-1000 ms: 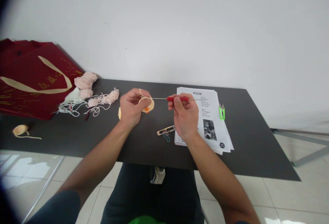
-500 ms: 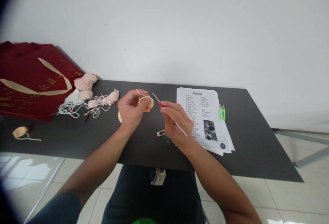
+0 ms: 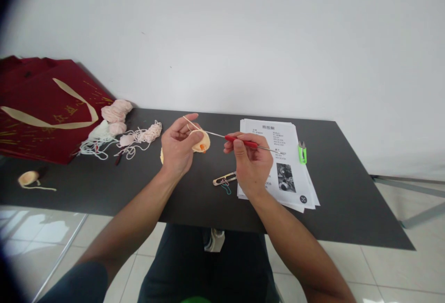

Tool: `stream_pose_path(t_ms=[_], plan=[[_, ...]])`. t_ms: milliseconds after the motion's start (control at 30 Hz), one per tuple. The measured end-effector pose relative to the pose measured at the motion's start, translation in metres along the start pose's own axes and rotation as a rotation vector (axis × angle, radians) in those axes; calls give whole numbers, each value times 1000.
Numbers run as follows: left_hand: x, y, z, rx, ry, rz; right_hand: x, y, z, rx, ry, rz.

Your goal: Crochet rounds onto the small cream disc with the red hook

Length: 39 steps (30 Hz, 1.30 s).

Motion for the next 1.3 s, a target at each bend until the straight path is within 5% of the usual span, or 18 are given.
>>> stream_pose_path(t_ms=[867,1300], plan=[[-4,-2,-1,80,50,170,-2,-1,1,37,45,-3],[-24,-8,5,34,138,282,-1,-3,2,38,47,17]])
Point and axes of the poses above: each hand's wrist, its own y-axis towards the middle knuckle, its own z-axis out of the palm, x = y × z, the point moved 6 cm from there along y, towards the middle knuckle, and after that the axes turned 9 degrees about -x, right-handed, at the moved point
